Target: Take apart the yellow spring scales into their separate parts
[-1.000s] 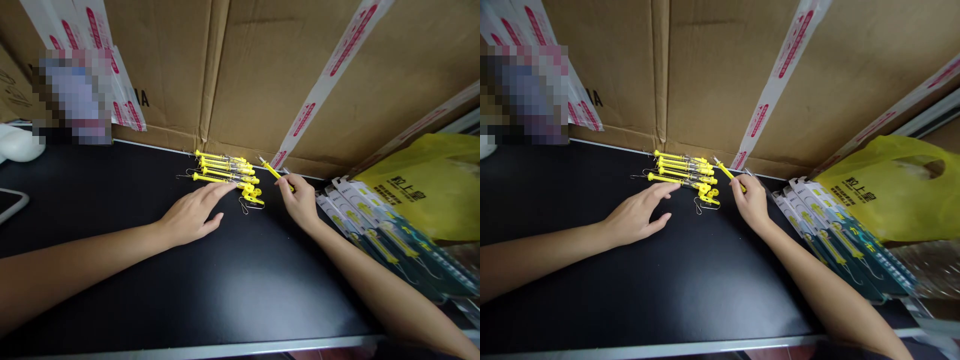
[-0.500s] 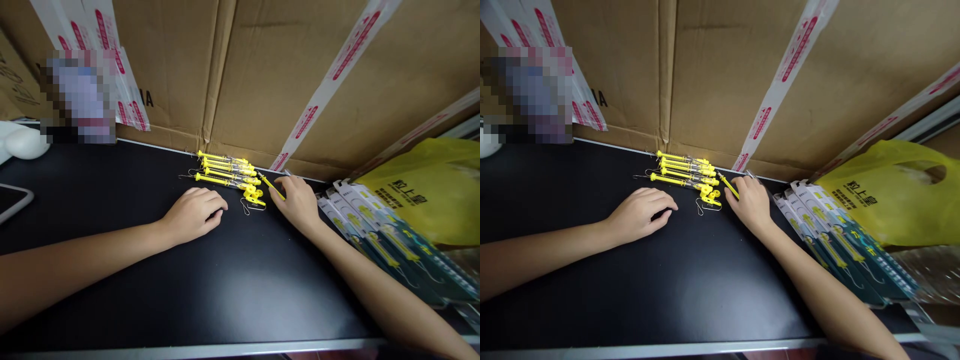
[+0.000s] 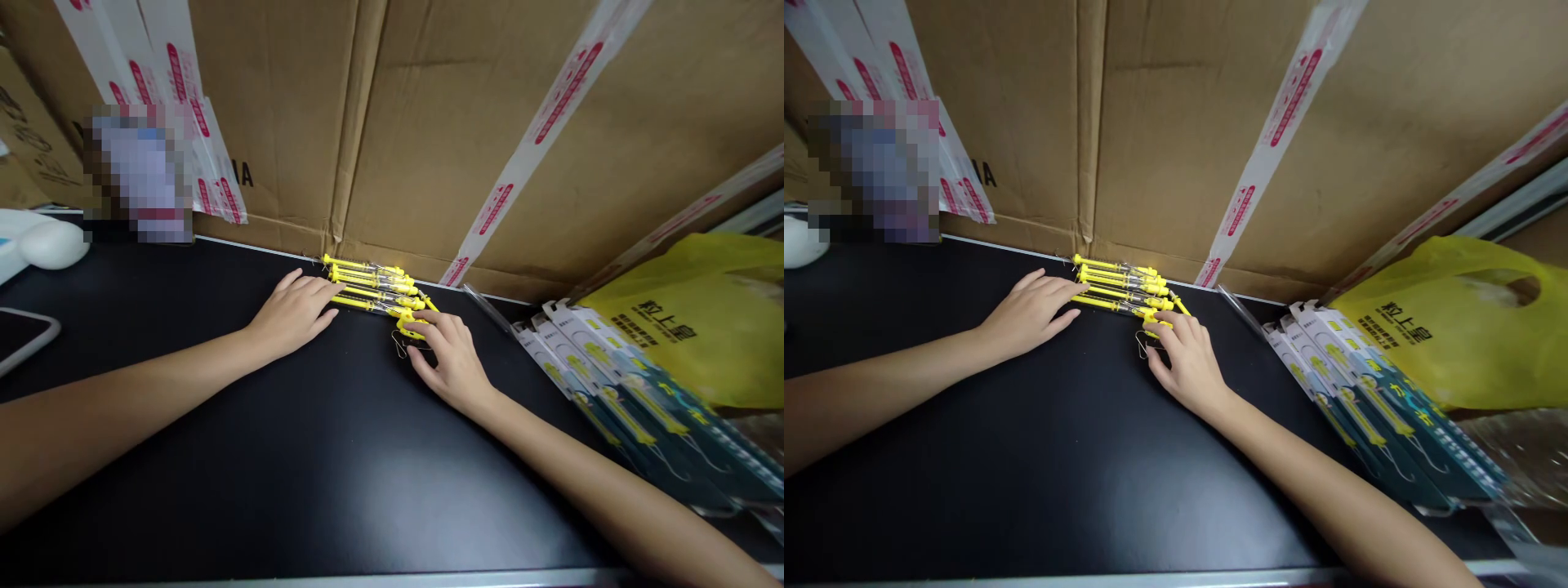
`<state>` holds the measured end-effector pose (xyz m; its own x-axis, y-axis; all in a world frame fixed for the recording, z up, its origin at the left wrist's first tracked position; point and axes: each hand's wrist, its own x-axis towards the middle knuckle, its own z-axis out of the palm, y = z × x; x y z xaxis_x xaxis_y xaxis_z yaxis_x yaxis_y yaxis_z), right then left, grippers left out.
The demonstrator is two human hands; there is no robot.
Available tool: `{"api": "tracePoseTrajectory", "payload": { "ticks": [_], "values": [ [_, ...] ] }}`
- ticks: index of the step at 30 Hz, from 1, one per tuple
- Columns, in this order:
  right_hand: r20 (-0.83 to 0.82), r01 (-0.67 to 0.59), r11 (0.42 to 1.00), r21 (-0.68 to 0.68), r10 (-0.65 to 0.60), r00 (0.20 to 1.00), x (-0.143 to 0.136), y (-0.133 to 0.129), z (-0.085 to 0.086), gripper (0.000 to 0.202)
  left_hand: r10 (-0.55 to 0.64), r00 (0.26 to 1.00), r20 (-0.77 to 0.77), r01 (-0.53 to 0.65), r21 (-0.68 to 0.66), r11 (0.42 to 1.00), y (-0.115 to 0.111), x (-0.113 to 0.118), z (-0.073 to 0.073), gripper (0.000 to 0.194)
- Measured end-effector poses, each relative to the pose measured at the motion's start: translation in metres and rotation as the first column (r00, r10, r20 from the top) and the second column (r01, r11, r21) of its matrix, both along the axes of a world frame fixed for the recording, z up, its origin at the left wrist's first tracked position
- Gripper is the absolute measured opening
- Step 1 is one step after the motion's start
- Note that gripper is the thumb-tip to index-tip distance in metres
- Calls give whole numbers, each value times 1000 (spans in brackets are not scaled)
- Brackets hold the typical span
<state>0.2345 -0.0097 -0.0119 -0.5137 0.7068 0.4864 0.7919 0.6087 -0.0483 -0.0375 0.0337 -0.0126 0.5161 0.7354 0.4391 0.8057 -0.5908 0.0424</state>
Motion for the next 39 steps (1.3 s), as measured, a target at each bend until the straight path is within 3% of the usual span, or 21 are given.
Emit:
{"api": "tracePoseTrajectory", "payload": {
  "ticks": [6, 17, 21, 23, 25, 29, 39],
  "values": [
    [-184, 15, 998, -62, -27, 983, 4, 5, -2, 21, 16, 1000, -1, -16, 13, 1000, 1, -1, 0, 25],
    [-250, -14, 998, -67, -3, 968, 4, 5, -1, 18, 2, 977, 212, 2, -20, 1000, -3, -1, 0, 22],
    [-356, -23, 996, -90, -11, 934, 6, 5, -4, 33, -18, 952, 306, 28, -28, 999, -4, -2, 4, 22],
    [-458, -16, 997, -81, -23, 889, 7, 6, -6, 45, -66, 937, 342, 78, -19, 997, -5, -2, 5, 22],
    [-513, 3, 997, -77, -42, 857, 9, 7, -8, 42, -141, 925, 353, 151, -1, 989, -6, -2, 6, 22],
    [-447, 28, 992, -123, -81, 891, 11, 8, -8, 16, -225, 908, 352, 234, 15, 972, -8, -1, 7, 22],
    [-364, -131, 979, -156, 66, 929, 12, 3, -6, 19, -227, 925, 303, 239, 0, 971, -8, -3, 6, 26]
  ]
}}
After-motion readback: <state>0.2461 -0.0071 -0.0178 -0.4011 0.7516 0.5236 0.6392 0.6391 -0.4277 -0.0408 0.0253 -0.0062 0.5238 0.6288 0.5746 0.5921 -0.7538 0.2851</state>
